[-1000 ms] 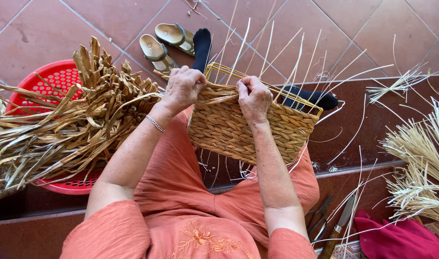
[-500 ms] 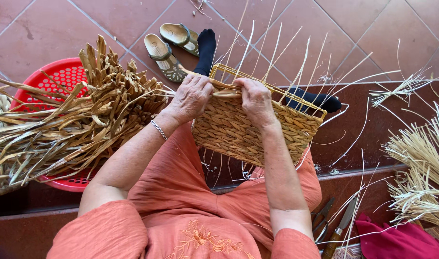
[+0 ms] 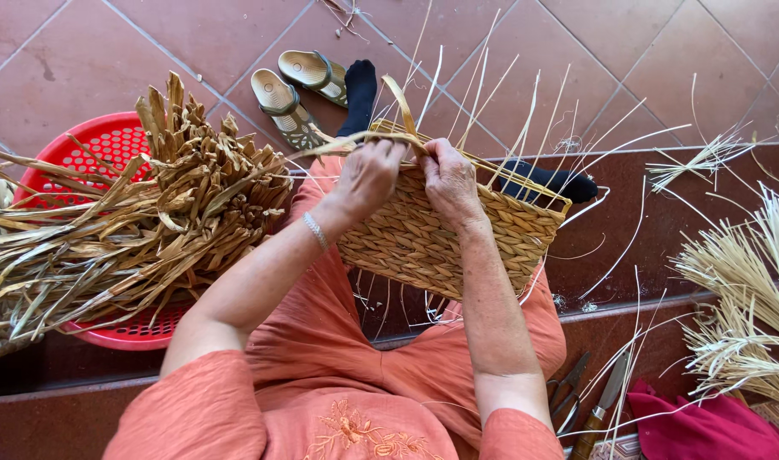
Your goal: The person weaves a rectangular basket by hand, interlacing dried palm leaves through a rigid frame. They occasionally use scissors to trim excess strands and continue weaving the sides of the basket.
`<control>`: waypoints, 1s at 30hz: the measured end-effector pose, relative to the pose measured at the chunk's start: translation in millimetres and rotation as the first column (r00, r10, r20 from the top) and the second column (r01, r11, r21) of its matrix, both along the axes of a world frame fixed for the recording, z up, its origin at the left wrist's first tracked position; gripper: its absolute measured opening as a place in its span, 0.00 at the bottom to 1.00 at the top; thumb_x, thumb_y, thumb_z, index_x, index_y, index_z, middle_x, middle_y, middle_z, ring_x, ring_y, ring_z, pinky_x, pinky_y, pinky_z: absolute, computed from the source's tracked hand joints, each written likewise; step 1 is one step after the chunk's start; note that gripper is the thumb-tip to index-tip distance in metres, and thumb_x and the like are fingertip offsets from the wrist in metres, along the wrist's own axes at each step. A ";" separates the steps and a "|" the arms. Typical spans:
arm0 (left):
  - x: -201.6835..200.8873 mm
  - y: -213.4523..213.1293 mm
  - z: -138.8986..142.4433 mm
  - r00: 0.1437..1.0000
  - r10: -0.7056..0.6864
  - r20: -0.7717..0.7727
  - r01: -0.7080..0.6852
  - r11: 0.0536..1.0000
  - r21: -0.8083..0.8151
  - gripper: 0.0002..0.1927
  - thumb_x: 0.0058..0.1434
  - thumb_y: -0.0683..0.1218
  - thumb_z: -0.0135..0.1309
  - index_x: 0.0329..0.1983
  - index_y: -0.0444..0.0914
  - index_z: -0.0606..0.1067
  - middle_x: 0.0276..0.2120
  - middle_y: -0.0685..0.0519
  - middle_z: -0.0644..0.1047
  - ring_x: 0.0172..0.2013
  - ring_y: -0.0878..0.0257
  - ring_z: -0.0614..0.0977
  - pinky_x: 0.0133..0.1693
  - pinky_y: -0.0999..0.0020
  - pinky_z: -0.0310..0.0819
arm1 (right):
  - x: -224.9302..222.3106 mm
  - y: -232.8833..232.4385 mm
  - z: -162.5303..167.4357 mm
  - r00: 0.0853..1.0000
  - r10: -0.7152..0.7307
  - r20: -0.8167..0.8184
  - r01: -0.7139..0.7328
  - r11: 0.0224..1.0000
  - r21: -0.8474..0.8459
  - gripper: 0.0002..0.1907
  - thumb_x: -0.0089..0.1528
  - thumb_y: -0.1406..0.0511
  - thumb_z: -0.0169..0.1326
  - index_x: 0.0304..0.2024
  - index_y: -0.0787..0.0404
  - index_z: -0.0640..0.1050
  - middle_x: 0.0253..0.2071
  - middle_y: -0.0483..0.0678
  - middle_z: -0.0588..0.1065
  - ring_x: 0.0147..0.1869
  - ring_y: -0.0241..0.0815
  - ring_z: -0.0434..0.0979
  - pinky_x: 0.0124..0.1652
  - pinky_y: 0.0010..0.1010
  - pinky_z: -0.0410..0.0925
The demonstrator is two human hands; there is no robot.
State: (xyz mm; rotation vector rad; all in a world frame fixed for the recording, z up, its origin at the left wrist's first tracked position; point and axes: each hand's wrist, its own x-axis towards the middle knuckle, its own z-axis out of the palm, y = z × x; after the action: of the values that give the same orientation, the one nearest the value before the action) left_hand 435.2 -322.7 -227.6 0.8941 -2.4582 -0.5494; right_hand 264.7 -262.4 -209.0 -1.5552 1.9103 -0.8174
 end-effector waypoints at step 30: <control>51.0 -27.7 0.5 0.913 0.015 -0.407 -0.008 1.000 0.018 0.29 0.57 0.44 0.61 0.63 0.38 0.73 0.63 0.45 0.73 0.68 0.47 0.65 0.66 0.43 0.50 | 12.7 -9.1 -13.3 0.954 0.094 -0.284 -0.159 0.964 -0.214 0.04 0.64 0.64 0.58 0.39 0.53 0.83 0.37 0.46 0.82 0.43 0.44 0.80 0.45 0.39 0.72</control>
State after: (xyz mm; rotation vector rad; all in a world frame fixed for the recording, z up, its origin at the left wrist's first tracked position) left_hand 486.2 -350.3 -227.1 0.7139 -2.0711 -0.6765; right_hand 277.4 -271.5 -222.3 -2.0045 1.9279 -0.8332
